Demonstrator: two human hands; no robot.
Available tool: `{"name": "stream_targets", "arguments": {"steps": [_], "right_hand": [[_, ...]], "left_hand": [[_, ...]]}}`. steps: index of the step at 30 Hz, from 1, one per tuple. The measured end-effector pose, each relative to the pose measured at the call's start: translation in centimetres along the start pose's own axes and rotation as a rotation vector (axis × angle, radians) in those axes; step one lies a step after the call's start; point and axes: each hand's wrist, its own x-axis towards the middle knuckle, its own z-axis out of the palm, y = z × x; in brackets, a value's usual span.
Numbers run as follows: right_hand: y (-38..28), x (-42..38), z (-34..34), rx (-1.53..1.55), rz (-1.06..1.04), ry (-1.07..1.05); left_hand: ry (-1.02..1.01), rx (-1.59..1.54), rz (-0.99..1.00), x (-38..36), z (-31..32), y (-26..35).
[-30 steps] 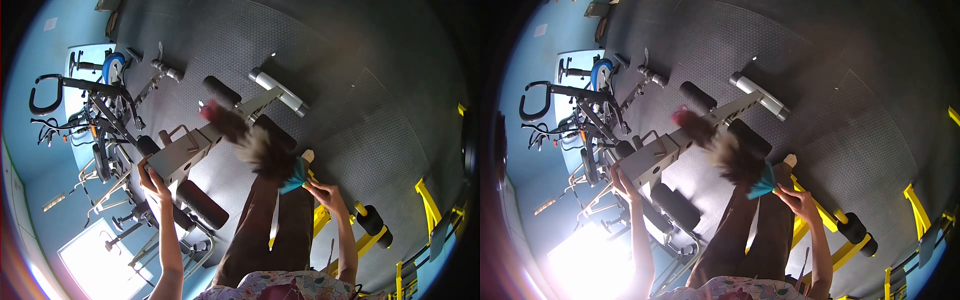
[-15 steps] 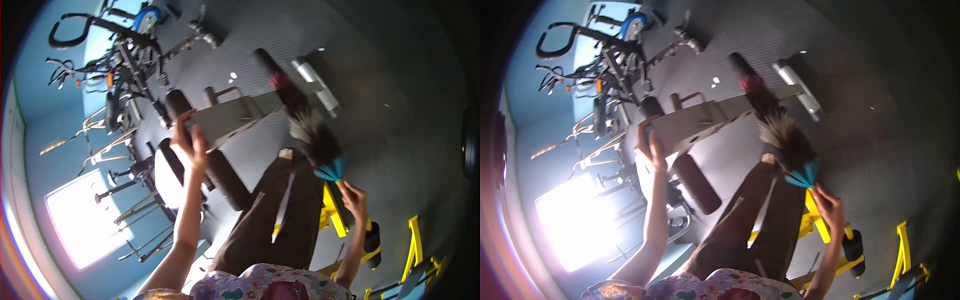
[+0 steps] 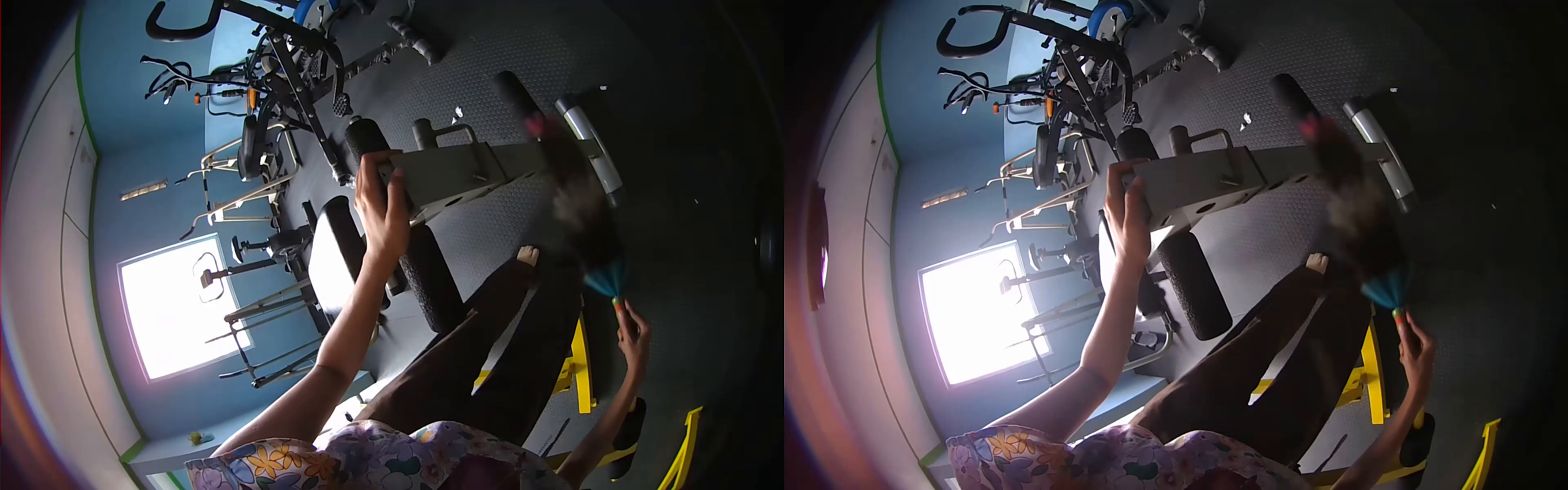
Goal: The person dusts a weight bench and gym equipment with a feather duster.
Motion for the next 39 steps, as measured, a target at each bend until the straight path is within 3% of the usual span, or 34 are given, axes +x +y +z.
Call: {"name": "stream_targets", "arguments": {"steps": [3,7,10,12,17,24,27,29,31,33,39], "right_hand": [[-2.3,0.6,-2.2,0.191,0.16,-0.15],[-0.1,2.4,-4.4,0.31,0.231,-0.308],[0.3,4.4,-4.5,0.313,0.316,-0.238],[-0.4,5.5,-4.9,0.343,0.394,-0.261],[3.1,9.9,-3.9,0.328,0.355,-0.235],[6.7,14.8,-4.1,0.375,0.374,-0.273],[6.8,17.0,-3.6,0.279,0.411,-0.168],[7.1,18.4,-3.9,0.472,0.439,-0.231],[8.2,20.0,-3.1,0.479,0.433,-0.29],[9.0,21.3,-2.0,0.383,0.38,-0.164],[3.6,20.0,-2.4,0.471,0.419,-0.195]], "left_hand": [[0.044,-0.022,0.012,-0.1,0.2,0.9],[0.039,0.031,-0.092,-0.3,0.1,1.9],[0.112,0.027,0.039,0.0,0.6,1.6],[0.102,0.054,-0.006,-0.2,0.6,2.1],[0.096,0.076,-0.071,-0.2,1.1,2.9],[0.135,0.047,0.01,0.0,1.6,1.2],[0.121,0.091,0.048,0.2,1.6,1.2],[0.133,0.105,0.059,0.2,1.7,1.5],[0.147,0.116,0.063,0.5,1.9,1.6],[0.14,0.116,0.108,0.5,1.9,1.8],[0.173,0.052,-0.013,0.3,2.1,2.3]]}}
